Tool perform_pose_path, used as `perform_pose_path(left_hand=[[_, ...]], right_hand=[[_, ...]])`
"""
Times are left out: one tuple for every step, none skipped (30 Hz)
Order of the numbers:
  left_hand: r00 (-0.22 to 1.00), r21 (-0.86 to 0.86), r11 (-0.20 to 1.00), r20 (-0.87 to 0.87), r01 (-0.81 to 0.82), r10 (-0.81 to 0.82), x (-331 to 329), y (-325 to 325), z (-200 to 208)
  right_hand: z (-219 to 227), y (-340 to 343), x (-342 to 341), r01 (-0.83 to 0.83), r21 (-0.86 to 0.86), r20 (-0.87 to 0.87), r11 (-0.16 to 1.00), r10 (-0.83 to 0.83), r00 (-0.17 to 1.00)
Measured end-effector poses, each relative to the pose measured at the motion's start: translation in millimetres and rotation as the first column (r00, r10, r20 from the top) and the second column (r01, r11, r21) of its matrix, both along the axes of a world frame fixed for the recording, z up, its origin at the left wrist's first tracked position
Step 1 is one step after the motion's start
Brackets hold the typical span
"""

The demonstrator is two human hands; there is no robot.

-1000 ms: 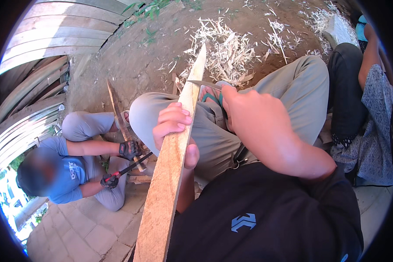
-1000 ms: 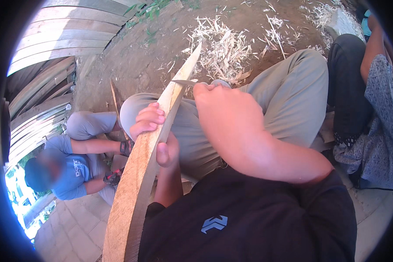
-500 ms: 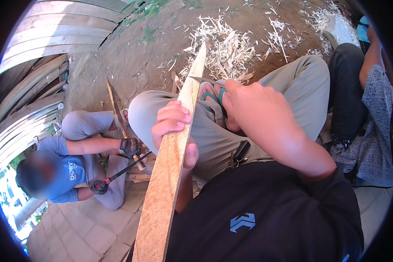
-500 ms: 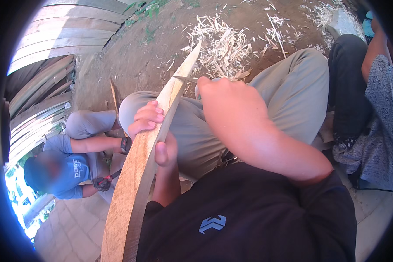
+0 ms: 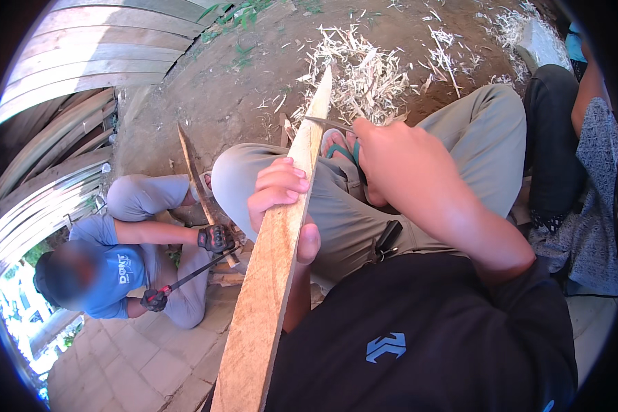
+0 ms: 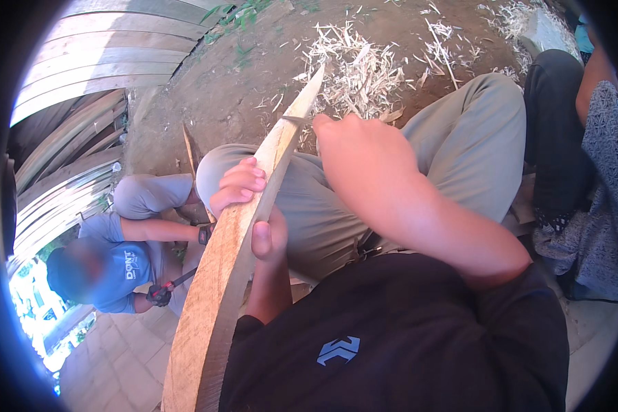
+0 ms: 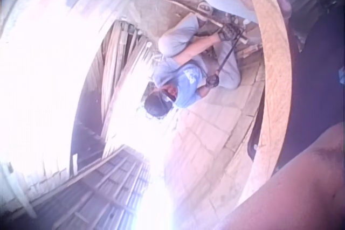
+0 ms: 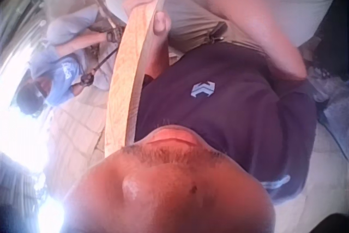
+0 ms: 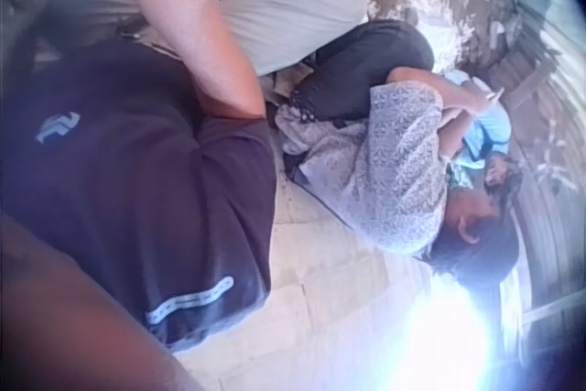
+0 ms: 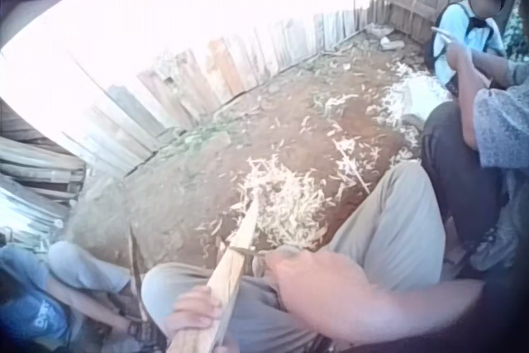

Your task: The person sits on the ground and uses a small knife to shave and shape a long, thin piece of wood. They hold the wood with their left hand and carefully remove thin strips of material with the knife in their right hand, creating a pile of wood shavings on the ground.

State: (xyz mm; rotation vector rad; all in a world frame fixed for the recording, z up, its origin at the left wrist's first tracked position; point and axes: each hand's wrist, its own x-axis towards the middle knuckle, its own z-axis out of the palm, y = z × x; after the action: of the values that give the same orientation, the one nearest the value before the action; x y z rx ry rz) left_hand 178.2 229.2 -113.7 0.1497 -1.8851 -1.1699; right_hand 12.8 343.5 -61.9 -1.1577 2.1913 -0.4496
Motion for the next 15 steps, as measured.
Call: perform_pose_path(left_hand=[[1.0, 0.015, 1.0, -0.025, -0.012, 0.012, -1, 0, -2], [0.998, 0.03, 0.999, -0.05, -0.023, 0.024, -1, 1, -5], [0.997, 0.046, 0.998, -0.074, -0.034, 0.037, -2, 1, -6], [0.999, 0.031, 0.999, -0.051, -0.008, 0.01, -2, 1, -5], [0.999, 0.018, 1.0, -0.027, 0.017, -0.017, -2, -1, -4], [0.999, 0.004, 0.999, -0.003, 0.043, -0.043, -3, -2, -3], [1.0, 0.019, 1.0, -0.025, 0.012, -0.011, -3, 0, -3], [0.999, 0.035, 0.999, -0.047, -0.02, 0.021, -5, 1, -3], [0.996, 0.051, 0.997, -0.068, -0.05, 0.054, -5, 2, -2], [0.998, 0.037, 0.999, -0.053, -0.024, 0.026, -5, 1, -2], [0.999, 0.024, 1.0, -0.037, 0.003, -0.002, -3, 0, -2], [0.999, 0.01, 1.0, -0.021, 0.029, -0.029, -3, 0, -2], [0.999, 0.017, 1.0, -0.028, 0.023, -0.022, -4, 0, -2], [0.999, 0.024, 1.0, -0.035, 0.016, -0.016, -6, 0, -3], [0.999, 0.031, 0.999, -0.042, 0.01, -0.009, -7, 1, -3]], right_hand=[[-5, -2, -2, 0.007, -0.024, -0.004, 1.0, -0.007, 1.0], [-3, 0, -2, 0.008, -0.012, -0.012, 1.0, -0.009, 1.0], [2, 2, 0, 0.01, -0.001, -0.019, 1.0, -0.01, 1.0], [4, 3, 0, 0.009, 0.012, -0.018, 1.0, -0.009, 1.0], [6, 4, -2, 0.018, 0.002, -0.008, 1.0, -0.018, 1.0], [7, 5, -4, 0.027, -0.008, 0.003, 1.0, -0.027, 1.0], [8, 7, -4, 0.028, -0.016, 0.012, 0.999, -0.027, 1.0], [7, 7, -2, 0.019, -0.028, 0.004, 0.999, -0.019, 1.0], [5, 6, 1, 0.01, -0.039, -0.004, 0.999, -0.011, 1.0], [3, 5, 2, 0.01, -0.049, -0.015, 0.999, -0.011, 1.0], [6, 6, 1, 0.029, -0.032, -0.014, 0.999, -0.029, 0.999], [12, 8, 0, 0.047, -0.016, -0.014, 0.999, -0.047, 0.999], [16, 11, 0, 0.062, 0.002, -0.011, 0.998, -0.062, 0.998], [9, 11, 1, 0.05, -0.016, -0.003, 0.999, -0.05, 0.999], [-6, 10, 1, 0.039, -0.034, 0.004, 0.999, -0.038, 0.999]])
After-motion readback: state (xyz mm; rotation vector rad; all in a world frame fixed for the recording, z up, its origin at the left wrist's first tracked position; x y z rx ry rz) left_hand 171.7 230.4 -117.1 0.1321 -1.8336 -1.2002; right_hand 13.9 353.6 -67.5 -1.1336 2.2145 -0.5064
